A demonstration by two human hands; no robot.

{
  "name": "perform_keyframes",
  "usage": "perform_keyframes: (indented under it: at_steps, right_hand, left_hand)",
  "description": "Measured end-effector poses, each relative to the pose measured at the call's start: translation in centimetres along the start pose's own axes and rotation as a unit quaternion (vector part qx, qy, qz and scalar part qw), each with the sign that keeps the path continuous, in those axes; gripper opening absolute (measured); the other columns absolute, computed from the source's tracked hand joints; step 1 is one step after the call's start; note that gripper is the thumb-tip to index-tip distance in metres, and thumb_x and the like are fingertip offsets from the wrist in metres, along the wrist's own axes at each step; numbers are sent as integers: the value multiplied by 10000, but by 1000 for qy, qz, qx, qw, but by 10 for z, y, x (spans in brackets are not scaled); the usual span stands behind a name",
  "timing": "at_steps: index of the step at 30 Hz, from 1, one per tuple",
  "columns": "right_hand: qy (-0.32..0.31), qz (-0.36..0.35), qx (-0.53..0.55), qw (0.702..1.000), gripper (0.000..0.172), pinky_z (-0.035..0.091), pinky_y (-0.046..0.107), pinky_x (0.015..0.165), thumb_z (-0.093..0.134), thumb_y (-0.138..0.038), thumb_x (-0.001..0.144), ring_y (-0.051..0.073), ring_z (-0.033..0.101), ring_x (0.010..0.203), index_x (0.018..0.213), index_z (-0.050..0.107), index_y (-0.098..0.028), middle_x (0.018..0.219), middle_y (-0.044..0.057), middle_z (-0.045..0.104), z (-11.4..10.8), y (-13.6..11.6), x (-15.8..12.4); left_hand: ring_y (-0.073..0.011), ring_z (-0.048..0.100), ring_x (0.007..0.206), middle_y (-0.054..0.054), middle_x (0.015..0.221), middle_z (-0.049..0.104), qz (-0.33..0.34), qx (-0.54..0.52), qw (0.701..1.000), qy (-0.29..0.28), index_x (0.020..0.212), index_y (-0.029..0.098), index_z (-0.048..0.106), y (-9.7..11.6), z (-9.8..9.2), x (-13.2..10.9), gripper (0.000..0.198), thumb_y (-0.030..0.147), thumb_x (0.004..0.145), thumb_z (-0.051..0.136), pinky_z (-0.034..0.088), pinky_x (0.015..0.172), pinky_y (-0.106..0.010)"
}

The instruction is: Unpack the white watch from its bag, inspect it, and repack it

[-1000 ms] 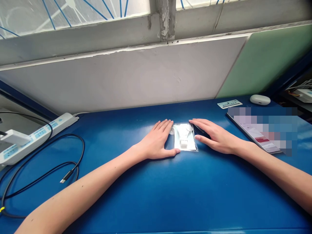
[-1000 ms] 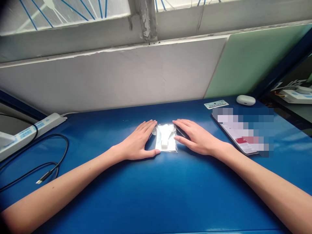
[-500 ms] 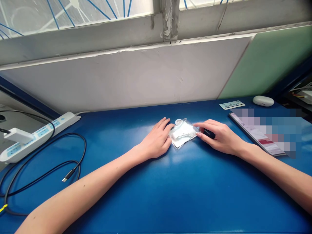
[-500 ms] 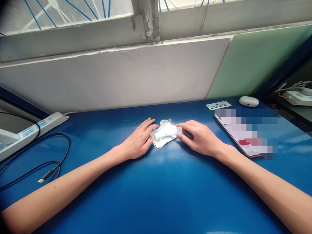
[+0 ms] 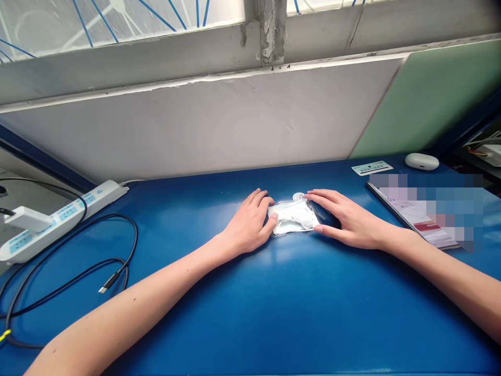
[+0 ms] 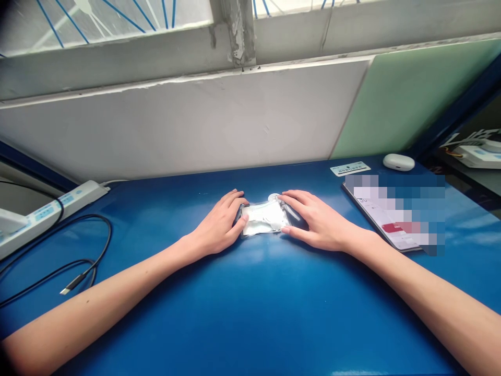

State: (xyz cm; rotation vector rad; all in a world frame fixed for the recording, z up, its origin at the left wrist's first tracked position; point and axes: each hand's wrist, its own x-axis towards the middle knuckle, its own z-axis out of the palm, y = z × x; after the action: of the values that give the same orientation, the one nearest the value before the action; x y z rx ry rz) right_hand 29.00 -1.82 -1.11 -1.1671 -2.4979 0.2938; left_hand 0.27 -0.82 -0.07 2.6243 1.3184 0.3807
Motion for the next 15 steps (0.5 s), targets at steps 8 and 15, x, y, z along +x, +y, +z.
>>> perform_keyframes:
  at_steps: [8,15]
  right_hand:
    - [-8,21,-15,1000,681,438,565,1090,563,-581,907,381,463,1375,1464,460,-204,1497,197,484,0,0,0]
    - [-7,41,-13,999,690,443,568,1082,591,-628,861,395,487,1352,1396,523,-198,1478,202,505,-2,0,2]
  left_hand:
    - [-382,232,1510,-224,1533,418,13,-20,999,-26,1328,115,516,1,-2,0,653,622,918,528,284,1203,-556]
    - [-404,236,1504,-231,1547,393,37,-25,999,-31,1366,116,496,0,-3,1,735,605,835,637,271,1204,-572]
